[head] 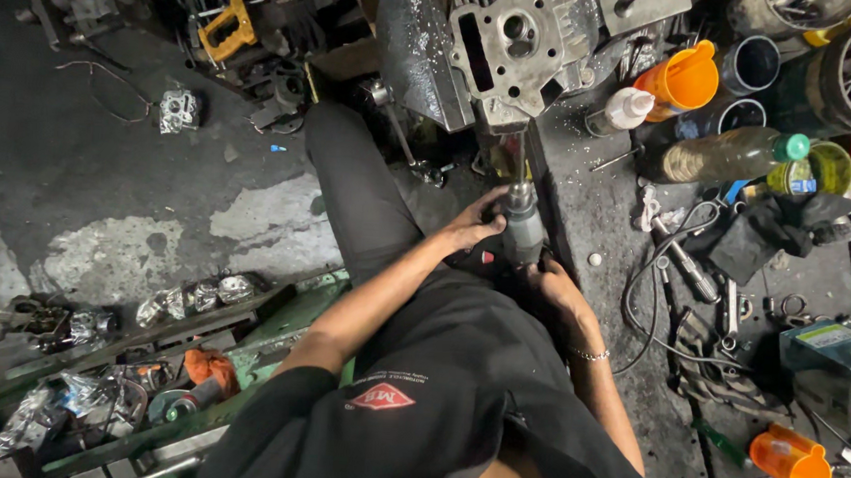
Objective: The person uses a handheld rotary tool to drill or grind a metal engine block clamped in a vise. They periodically pause to wipe the work area with a cloth and inspect the surface.
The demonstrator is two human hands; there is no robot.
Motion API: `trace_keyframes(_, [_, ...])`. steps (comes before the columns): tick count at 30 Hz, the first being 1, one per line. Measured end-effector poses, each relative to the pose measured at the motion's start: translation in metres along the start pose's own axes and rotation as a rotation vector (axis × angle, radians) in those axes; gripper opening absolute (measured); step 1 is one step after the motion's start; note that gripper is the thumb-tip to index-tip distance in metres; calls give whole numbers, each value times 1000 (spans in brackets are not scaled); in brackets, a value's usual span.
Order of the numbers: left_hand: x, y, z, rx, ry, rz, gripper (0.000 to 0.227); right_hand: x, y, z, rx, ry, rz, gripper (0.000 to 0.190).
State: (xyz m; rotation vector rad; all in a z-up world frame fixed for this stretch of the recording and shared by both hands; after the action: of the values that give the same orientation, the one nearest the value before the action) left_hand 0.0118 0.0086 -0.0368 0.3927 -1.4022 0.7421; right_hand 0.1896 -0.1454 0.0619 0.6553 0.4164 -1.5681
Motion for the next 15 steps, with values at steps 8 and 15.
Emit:
trace_keyframes(8, [2,-2,0,-70,-97,139,85,-4,0,2,51,5,42,54])
trace_keyframes(15, [17,-4,1,-82,-57,119,75,6,0,-2,-14,-16,-125,52])
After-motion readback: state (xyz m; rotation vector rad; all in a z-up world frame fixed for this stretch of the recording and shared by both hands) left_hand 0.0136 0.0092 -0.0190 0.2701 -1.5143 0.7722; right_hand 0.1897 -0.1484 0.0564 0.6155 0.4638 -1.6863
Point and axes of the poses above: each hand's wrist, its own z-axis away from the middle knuckle, its own y-axis out of the back of the hand, x = y × z, the point moved 1 cm from there along -z, towards the middle knuckle, and after that the axes turned 3 degrees about -z, right-handed, at the moved point
